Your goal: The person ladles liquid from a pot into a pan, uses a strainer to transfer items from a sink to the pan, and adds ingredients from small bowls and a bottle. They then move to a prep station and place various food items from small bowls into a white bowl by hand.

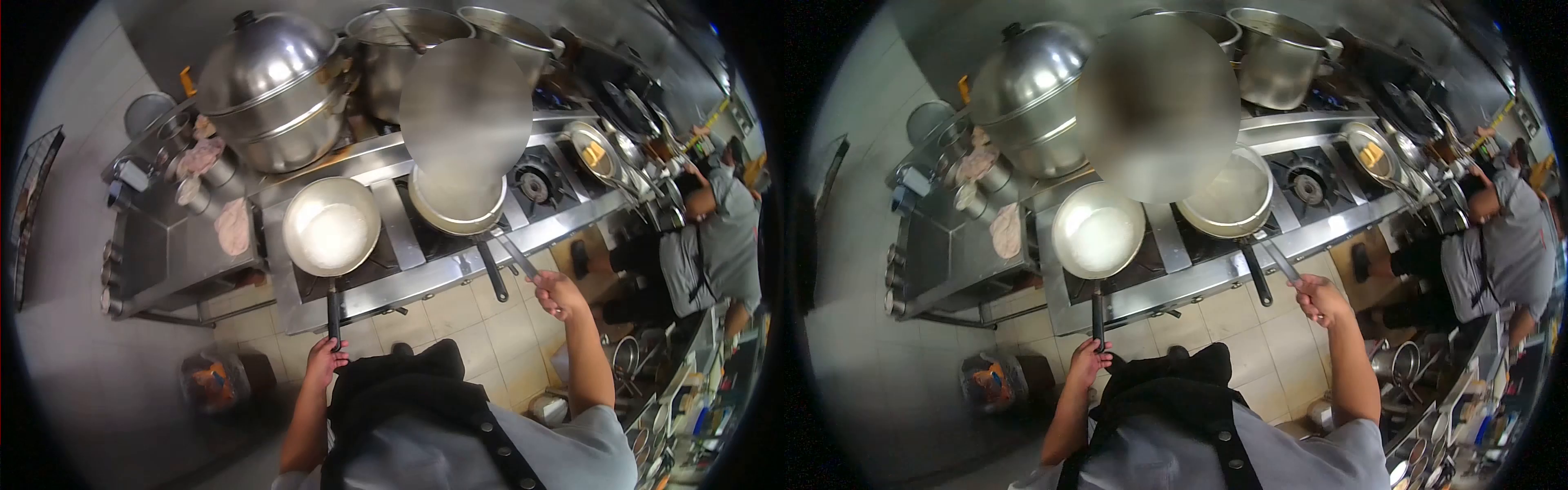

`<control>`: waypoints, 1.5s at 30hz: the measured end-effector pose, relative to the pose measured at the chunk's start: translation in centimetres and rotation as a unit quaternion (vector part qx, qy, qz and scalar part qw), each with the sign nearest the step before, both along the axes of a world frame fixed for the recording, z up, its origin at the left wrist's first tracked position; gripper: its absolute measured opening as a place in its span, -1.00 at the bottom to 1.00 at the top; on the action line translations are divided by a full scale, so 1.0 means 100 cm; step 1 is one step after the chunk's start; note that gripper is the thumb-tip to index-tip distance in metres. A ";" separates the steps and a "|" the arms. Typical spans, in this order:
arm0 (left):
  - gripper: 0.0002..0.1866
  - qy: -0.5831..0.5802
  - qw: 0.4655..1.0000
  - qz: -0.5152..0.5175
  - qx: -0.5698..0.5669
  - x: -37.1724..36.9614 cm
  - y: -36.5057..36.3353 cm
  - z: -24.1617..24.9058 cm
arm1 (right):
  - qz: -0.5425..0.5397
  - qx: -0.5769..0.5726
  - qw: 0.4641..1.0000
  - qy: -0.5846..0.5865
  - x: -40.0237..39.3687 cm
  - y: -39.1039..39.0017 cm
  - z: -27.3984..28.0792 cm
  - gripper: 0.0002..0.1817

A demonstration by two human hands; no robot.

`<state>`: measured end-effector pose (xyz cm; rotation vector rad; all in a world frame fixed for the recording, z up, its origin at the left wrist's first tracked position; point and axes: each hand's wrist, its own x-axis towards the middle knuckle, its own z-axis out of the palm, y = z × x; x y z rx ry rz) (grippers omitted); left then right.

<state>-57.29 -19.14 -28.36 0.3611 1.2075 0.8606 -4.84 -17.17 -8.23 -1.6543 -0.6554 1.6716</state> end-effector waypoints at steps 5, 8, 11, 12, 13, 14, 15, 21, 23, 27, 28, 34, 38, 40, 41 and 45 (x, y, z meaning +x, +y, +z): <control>-0.76 0.015 1.000 -0.022 -0.014 0.000 0.002 -0.010 | -0.038 0.059 0.997 -0.034 -0.001 -0.011 -0.005 -0.81; -0.69 0.045 0.998 -0.035 -0.036 0.001 0.001 -0.019 | -0.031 0.048 0.995 -0.083 -0.006 -0.017 0.000 -0.82; -0.71 0.038 0.998 -0.029 -0.030 0.001 0.001 -0.026 | 0.008 0.109 0.993 -0.036 -0.031 -0.018 0.013 -0.79; -0.71 0.031 0.998 -0.020 -0.041 0.002 0.000 -0.020 | 0.027 0.101 0.994 -0.021 -0.044 -0.012 0.018 -0.78; -0.71 0.029 0.999 -0.021 -0.034 0.001 -0.001 -0.022 | 0.046 0.106 0.993 -0.018 -0.065 -0.002 0.028 -0.78; -0.71 0.035 0.999 -0.023 -0.020 0.001 -0.004 -0.023 | 0.063 0.092 0.994 0.016 -0.091 0.005 0.037 -0.79; -0.71 0.042 0.999 -0.027 -0.006 -0.001 -0.004 -0.024 | 0.078 0.077 0.993 0.050 -0.116 0.015 0.043 -0.81; -0.67 0.038 0.998 -0.053 0.013 -0.026 -0.005 -0.005 | 0.295 0.142 0.940 0.095 -0.361 0.117 0.075 -0.82; -0.64 0.019 0.997 -0.065 0.029 -0.037 -0.005 -0.008 | 0.346 0.237 0.907 -0.024 -0.463 0.159 0.073 -0.86; -0.63 0.019 0.989 -0.123 0.086 -0.067 0.000 0.000 | 0.382 0.583 0.671 -0.252 -0.664 0.257 0.019 -0.76; -0.63 0.010 0.987 -0.133 0.095 -0.076 0.001 0.004 | 0.400 0.570 0.658 -0.288 -0.708 0.265 0.009 -0.74; -0.70 -0.005 0.968 -0.212 0.131 -0.126 0.021 0.000 | 0.605 0.490 0.489 -0.393 -0.859 0.280 -0.046 -0.74; -0.72 -0.030 0.968 -0.214 0.124 -0.139 0.027 -0.022 | 0.584 0.493 0.510 -0.394 -0.857 0.280 -0.035 -0.78; -0.72 -0.020 0.970 -0.214 0.111 -0.142 0.031 -0.021 | 0.607 0.469 0.499 -0.403 -0.865 0.268 -0.052 -0.77; -0.73 -0.015 0.972 -0.214 0.095 -0.142 0.032 -0.021 | 0.605 0.469 0.502 -0.402 -0.867 0.276 -0.057 -0.77; -0.72 0.015 0.973 -0.217 0.074 -0.145 0.037 -0.018 | 0.600 0.461 0.547 -0.358 -0.844 0.289 -0.055 -0.76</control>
